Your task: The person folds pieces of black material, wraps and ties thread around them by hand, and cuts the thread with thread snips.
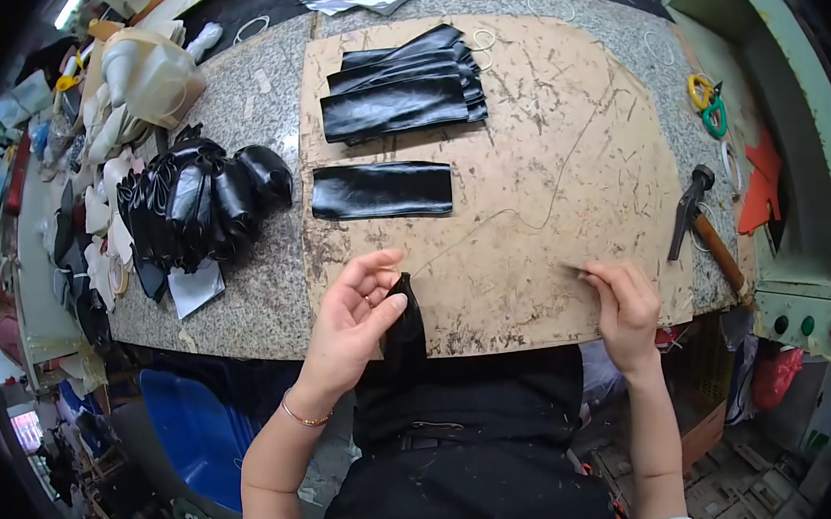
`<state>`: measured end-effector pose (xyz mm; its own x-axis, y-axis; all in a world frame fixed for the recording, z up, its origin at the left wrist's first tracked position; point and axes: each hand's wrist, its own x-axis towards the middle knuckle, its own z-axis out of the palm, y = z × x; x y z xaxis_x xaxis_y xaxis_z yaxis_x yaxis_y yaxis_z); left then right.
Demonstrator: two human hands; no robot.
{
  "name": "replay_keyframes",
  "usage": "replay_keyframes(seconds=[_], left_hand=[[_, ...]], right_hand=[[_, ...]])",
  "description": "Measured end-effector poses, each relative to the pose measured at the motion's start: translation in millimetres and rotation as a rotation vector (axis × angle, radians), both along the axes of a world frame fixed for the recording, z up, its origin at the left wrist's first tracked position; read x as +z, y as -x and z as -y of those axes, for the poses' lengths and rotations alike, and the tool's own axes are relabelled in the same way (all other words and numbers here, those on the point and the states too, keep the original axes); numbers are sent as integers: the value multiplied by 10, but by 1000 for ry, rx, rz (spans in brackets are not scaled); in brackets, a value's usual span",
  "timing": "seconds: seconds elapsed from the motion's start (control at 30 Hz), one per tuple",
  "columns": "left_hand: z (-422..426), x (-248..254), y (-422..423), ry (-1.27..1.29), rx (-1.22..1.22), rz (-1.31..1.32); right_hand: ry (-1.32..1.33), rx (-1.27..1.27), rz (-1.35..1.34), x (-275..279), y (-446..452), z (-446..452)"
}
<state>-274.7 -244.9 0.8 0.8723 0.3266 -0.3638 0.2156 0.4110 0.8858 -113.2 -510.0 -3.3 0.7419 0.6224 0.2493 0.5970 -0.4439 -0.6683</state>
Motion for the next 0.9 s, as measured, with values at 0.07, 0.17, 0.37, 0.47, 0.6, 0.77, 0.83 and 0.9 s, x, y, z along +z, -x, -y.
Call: replay_keyframes(seconds=[0.07,0.17,0.37,0.47,0.6,0.77,0.83,0.9], left_hand=[[36,9,74,-34,42,19],[77,38,83,-96,71,38],[146,103,134,-171,121,53],[141,68,145,-190,113,66],[138,61,151,-286,98,44],[155,60,188,-715,-6,0],[195,64,165,-856,-10,53],[215,73,154,-942,-1,78]], right_hand=[[-126,32,-222,6,136,-122],[13,186,-173,242,280,-505],[192,352,-11,412,401,-903],[188,376,59,399,457,-991],[246,351,64,433,432,-943],[142,319,-102,478,393,-924],[159,351,-111,463,418,-968],[169,361,-102,428,421,-985]])
